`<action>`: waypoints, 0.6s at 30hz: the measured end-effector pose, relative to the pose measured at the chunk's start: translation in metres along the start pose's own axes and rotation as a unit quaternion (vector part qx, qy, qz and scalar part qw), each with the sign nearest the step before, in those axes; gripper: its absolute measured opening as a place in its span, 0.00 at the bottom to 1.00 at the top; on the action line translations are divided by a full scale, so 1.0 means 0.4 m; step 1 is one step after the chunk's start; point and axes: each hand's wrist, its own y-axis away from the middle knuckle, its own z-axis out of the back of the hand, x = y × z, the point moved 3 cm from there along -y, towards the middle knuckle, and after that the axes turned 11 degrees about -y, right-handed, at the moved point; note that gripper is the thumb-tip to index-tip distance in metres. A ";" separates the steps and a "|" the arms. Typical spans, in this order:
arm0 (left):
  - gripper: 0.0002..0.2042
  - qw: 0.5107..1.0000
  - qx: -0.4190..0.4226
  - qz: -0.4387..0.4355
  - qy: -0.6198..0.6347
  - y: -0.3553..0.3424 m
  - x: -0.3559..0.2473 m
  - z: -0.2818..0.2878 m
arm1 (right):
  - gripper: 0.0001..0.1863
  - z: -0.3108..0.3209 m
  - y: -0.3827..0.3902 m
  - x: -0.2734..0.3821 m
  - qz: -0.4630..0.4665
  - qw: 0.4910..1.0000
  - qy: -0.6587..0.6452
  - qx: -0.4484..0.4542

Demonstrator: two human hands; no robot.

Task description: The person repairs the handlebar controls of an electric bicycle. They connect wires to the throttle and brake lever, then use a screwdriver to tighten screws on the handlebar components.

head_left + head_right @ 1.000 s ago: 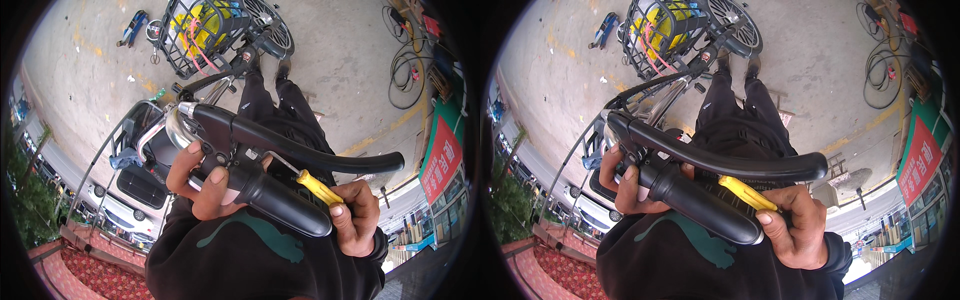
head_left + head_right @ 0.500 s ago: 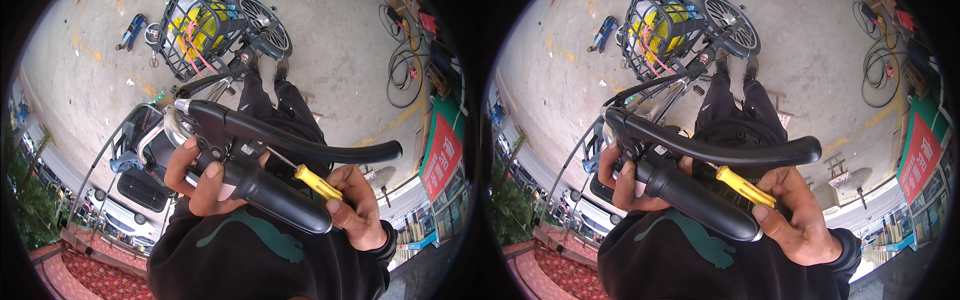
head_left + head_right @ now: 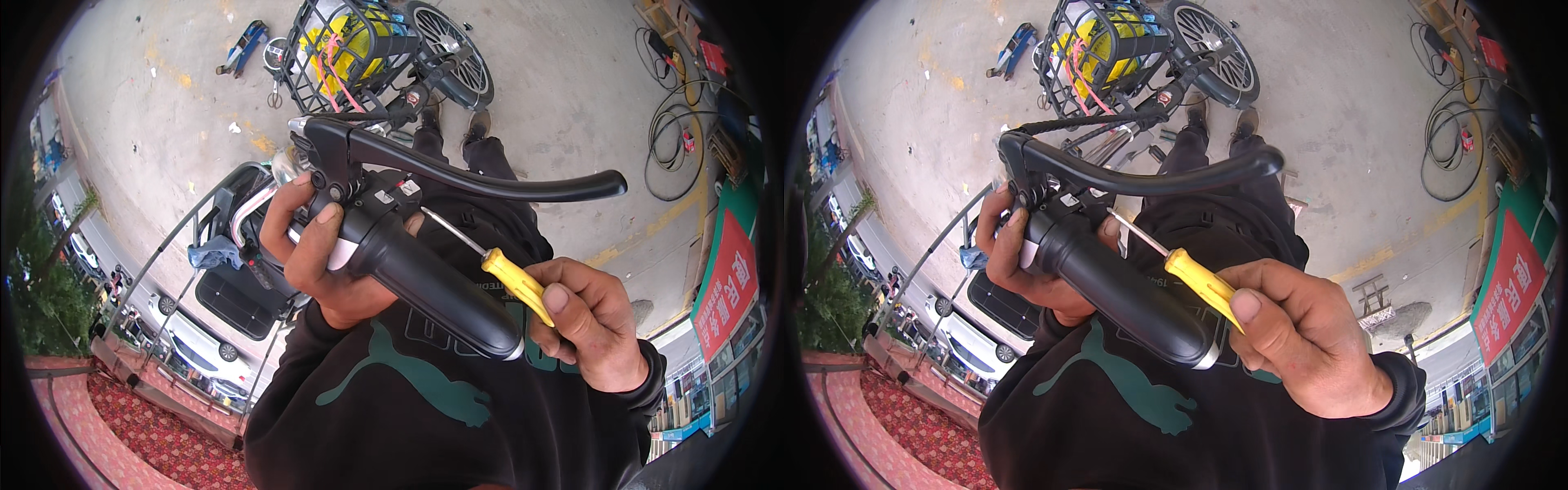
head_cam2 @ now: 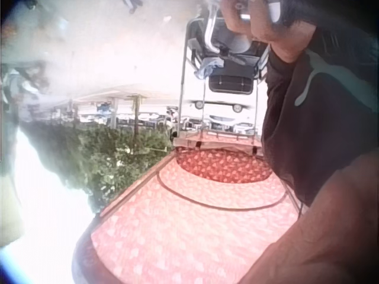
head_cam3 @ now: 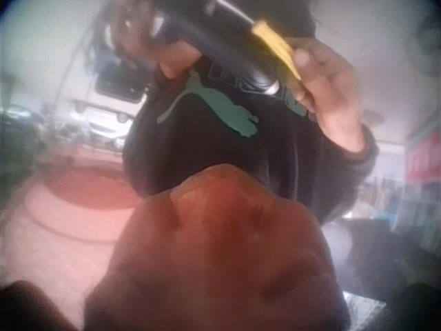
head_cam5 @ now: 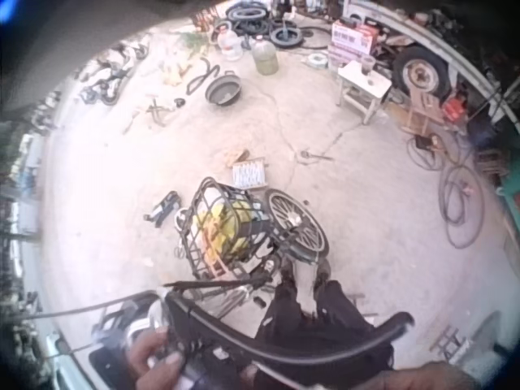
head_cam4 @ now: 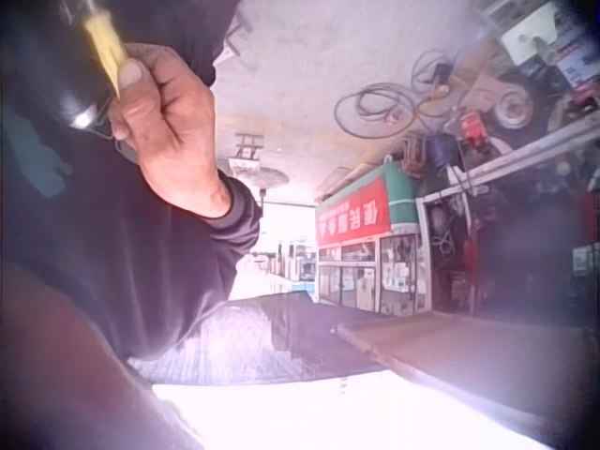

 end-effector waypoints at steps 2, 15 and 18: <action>0.42 1.000 0.003 0.016 0.024 0.010 0.006 0.005 | 0.21 0.037 0.012 0.014 0.023 0.997 0.079 0.011; 0.48 0.999 0.013 0.038 0.013 0.031 0.018 0.009 | 0.10 0.234 -0.170 -0.138 0.213 0.976 0.016 0.042; 0.48 0.999 0.027 0.038 0.004 0.027 0.010 0.015 | 0.10 0.217 -0.215 -0.126 0.241 0.968 0.019 0.063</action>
